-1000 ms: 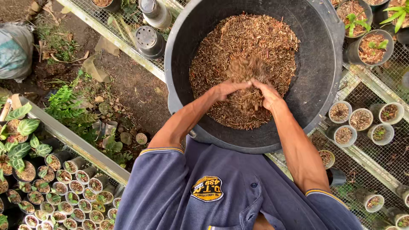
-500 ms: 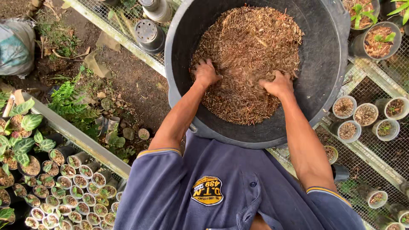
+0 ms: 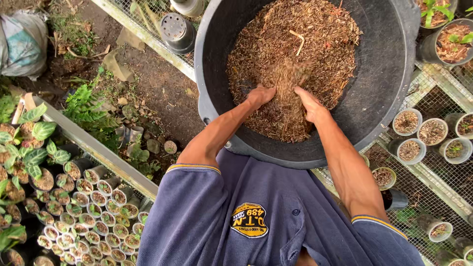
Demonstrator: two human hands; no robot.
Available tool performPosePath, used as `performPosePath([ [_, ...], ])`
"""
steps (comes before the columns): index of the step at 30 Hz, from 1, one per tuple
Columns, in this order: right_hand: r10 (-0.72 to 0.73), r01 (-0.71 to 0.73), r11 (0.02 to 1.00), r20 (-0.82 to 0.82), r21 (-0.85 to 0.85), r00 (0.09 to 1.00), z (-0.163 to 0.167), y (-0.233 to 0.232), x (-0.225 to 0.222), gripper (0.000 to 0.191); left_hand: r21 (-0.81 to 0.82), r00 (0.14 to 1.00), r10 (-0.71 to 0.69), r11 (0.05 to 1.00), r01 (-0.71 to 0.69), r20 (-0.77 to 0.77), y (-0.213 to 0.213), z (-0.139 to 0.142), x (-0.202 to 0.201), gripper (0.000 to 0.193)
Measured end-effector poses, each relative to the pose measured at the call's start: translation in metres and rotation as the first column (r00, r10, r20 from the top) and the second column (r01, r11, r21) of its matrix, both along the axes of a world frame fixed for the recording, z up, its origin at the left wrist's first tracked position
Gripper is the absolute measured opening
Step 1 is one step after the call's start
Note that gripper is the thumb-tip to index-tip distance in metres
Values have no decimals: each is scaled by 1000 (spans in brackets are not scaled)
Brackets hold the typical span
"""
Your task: The person fills small plastic pots with a bark-like growing medium from a large basin, presses the medium into each pot, places a small seedling into the filled pot, and sets the finished pots onto a wire mesh rack alongside other potted seedlings. At the end they pick up empty pots to continue filling.
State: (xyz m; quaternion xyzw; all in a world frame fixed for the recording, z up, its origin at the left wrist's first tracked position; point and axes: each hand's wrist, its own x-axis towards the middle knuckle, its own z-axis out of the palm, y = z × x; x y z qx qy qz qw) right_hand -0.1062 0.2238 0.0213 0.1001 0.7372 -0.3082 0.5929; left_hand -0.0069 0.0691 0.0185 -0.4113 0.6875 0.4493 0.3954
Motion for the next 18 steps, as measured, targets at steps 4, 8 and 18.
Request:
performPosePath([
  [4,-246,289,926,192,-243,950,-1,-12,7,76,224,923,382,905,-361,-57,-12,-1,0,71],
  [8,-377,443,737,234,-510,896,11,-9,-7,54,351,930,309,908,-227,-198,-25,30,-13,80],
  [18,-239,-21,628,-219,-778,946,18,56,-69,46,70,864,117,993,-94,-490,-55,7,17,66],
])
